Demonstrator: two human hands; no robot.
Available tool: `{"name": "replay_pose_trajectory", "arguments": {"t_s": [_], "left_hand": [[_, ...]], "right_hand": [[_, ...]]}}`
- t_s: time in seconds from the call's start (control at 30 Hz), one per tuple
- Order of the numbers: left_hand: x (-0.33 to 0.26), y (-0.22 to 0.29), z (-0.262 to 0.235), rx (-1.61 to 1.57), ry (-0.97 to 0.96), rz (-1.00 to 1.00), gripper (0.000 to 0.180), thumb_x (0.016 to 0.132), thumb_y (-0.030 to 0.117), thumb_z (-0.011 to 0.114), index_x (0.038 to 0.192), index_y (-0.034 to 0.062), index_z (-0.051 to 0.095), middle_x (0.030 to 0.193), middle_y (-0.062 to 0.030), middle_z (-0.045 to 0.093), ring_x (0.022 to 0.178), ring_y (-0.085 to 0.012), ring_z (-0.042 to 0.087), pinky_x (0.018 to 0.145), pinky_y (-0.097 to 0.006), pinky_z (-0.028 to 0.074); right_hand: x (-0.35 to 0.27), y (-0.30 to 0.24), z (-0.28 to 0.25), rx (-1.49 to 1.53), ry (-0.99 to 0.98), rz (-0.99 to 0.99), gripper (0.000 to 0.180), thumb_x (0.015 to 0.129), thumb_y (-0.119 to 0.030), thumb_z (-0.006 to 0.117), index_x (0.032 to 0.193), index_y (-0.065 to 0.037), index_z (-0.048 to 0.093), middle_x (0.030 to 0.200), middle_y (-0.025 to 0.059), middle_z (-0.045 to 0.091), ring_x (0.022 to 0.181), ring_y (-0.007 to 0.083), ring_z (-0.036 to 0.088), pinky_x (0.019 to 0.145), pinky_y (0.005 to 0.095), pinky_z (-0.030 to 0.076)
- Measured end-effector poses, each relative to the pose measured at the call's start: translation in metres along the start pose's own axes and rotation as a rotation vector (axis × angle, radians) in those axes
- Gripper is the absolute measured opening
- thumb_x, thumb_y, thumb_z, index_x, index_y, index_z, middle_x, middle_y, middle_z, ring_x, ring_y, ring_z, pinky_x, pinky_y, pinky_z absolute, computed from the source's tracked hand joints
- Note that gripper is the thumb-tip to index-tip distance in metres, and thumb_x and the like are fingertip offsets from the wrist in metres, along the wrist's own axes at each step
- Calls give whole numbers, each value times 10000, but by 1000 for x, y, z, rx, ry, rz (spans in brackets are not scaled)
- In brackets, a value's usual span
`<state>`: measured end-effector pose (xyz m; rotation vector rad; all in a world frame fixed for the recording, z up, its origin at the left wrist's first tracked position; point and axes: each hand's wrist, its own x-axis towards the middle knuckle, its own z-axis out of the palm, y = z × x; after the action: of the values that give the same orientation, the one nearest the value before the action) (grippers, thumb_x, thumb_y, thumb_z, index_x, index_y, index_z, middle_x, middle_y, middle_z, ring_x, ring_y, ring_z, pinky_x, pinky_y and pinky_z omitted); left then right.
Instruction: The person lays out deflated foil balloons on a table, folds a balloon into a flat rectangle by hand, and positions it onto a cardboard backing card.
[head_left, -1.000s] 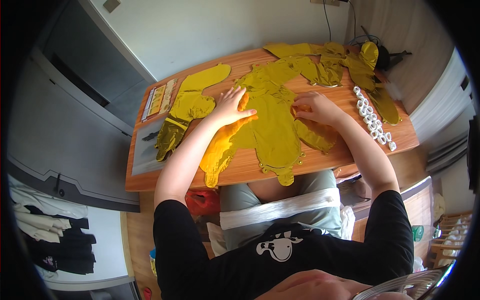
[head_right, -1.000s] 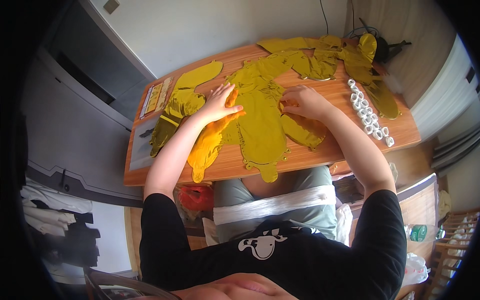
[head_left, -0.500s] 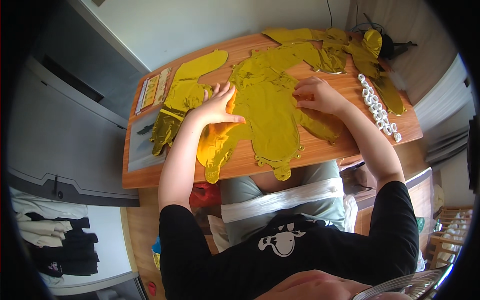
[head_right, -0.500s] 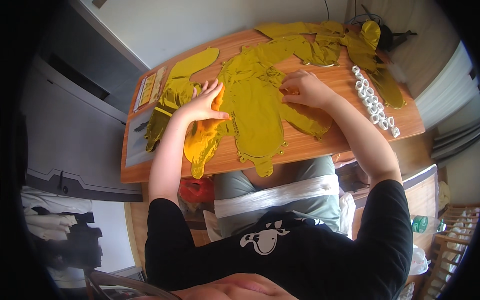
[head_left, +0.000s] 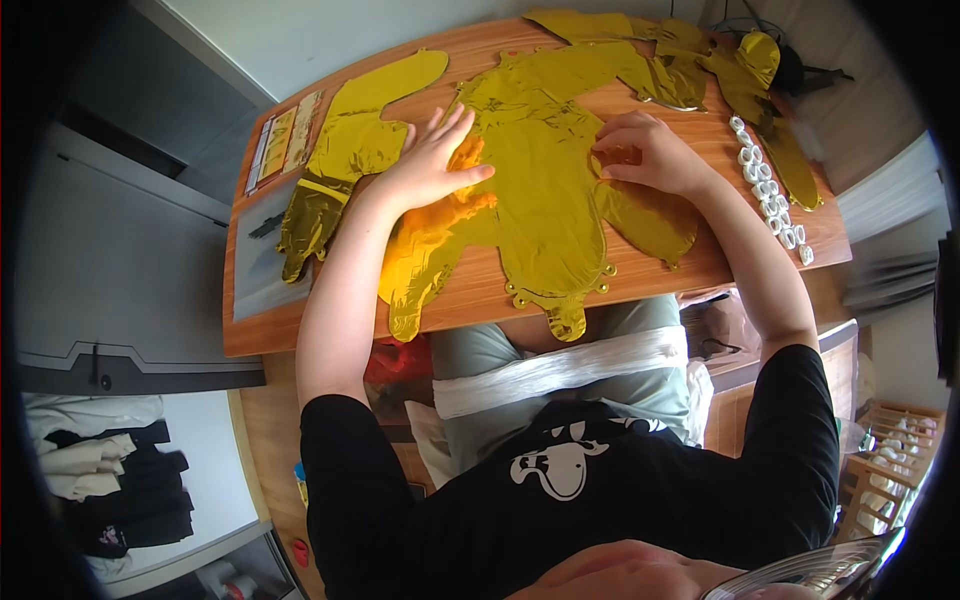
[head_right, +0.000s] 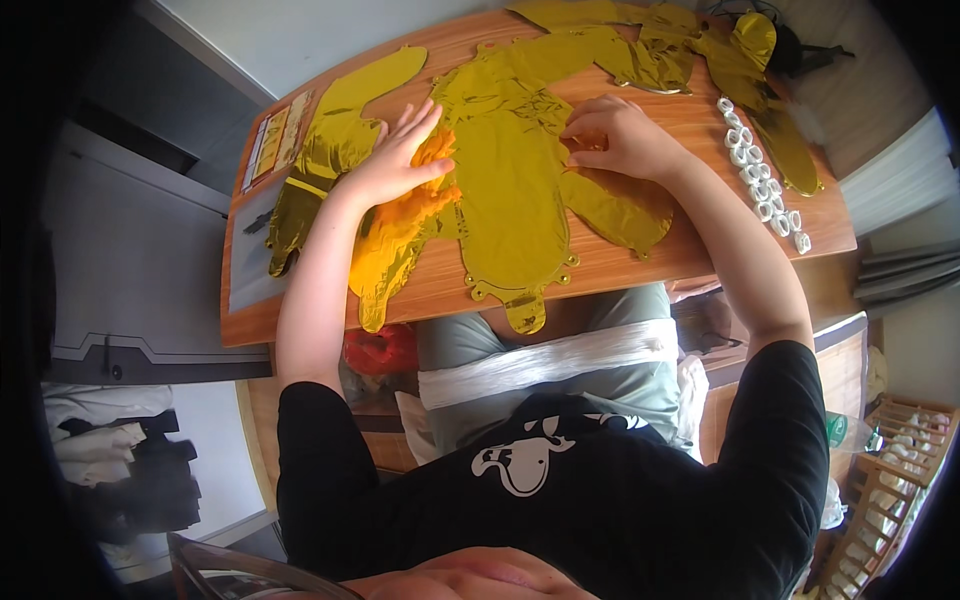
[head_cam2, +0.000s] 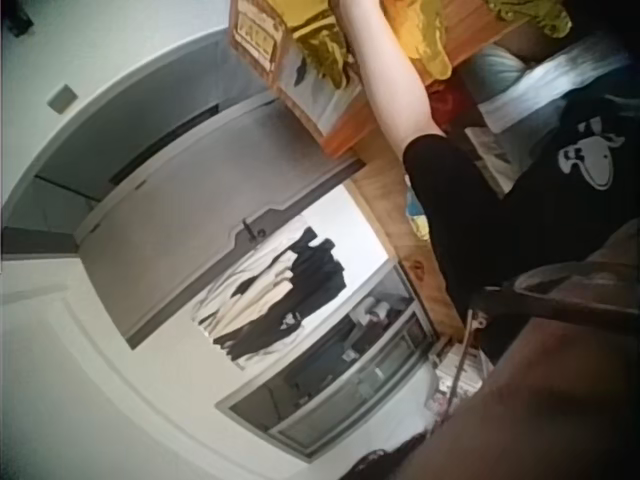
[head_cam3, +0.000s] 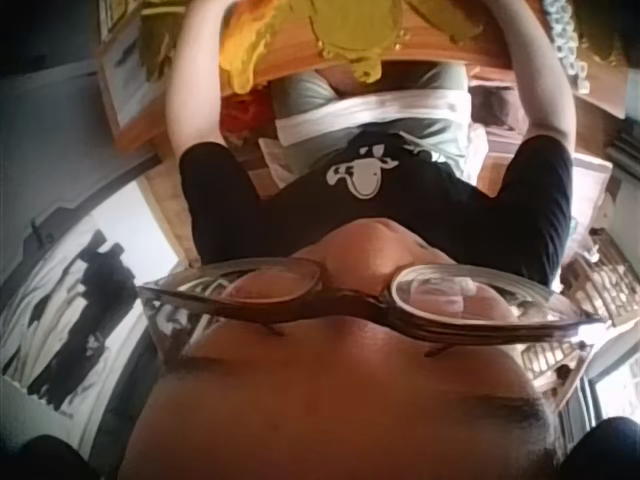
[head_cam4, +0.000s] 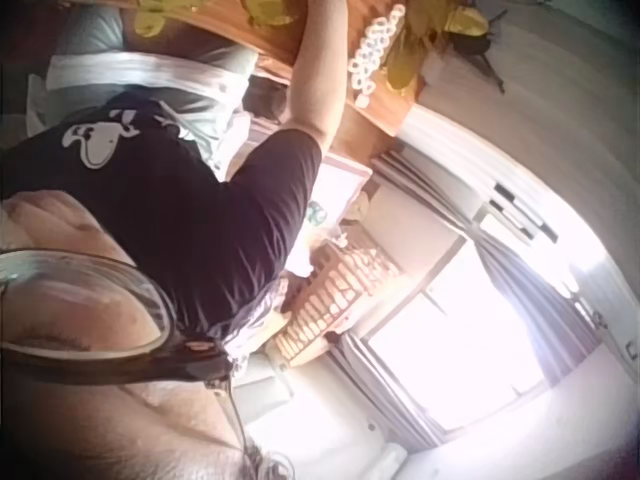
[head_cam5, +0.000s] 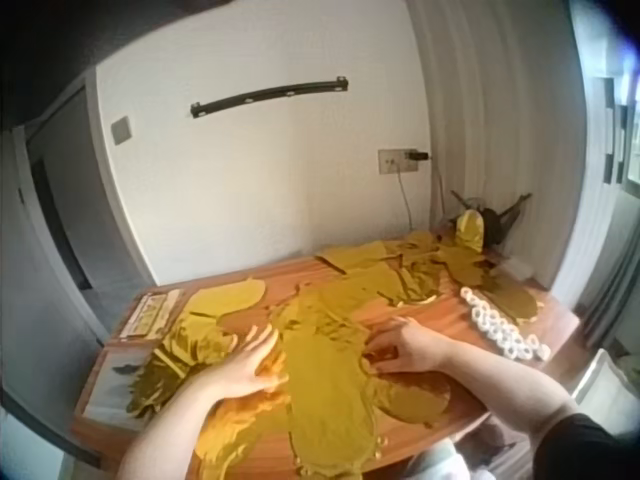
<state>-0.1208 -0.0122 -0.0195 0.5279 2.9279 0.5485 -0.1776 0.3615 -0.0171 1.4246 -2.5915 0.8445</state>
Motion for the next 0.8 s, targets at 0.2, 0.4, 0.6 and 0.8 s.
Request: {"name": "replay_pose_trajectory", "arguments": {"t_s": [0.2, 0.4, 0.6, 0.8], "left_hand": [[2, 11, 12, 123, 45, 106, 1173, 815, 847, 559, 1636, 80, 222, 1700, -184, 181, 1596, -317, 74, 1273, -543, -9], [1, 17, 11, 196, -4, 57, 1057, 862, 701, 659, 1627, 87, 265, 1692, -173, 230, 1587, -302, 147, 1279, -534, 7], [3, 8, 14, 144, 8, 84, 1199, 785, 861, 573, 1623, 62, 261, 1689, -192, 220, 1588, -308, 140, 1281, -517, 37], [4, 6, 14, 129, 6, 108, 1215, 775, 874, 564, 1625, 63, 254, 1694, -190, 204, 1588, -289, 149, 1282, -508, 40]], "right_hand": [[1, -4, 1, 1, -28, 31, 346, 767, -94, 824, 1091, -14, 731, 1191, 132, 684, 1099, 330, 621, 949, 403, 508], [-1, 0, 4, 1, 38, -33, 332, 809, -243, 836, 1057, -41, 748, 1089, 91, 696, 1025, 306, 633, 901, 404, 513], [0, -1, 4, 24, 6, -14, 358, 779, -85, 823, 1111, 0, 720, 1184, 130, 676, 1034, 294, 643, 803, 348, 565], [-1, -1, 4, 48, 24, 22, 362, 793, -205, 842, 1086, -23, 732, 1134, 119, 689, 1030, 309, 655, 877, 396, 538]]}}
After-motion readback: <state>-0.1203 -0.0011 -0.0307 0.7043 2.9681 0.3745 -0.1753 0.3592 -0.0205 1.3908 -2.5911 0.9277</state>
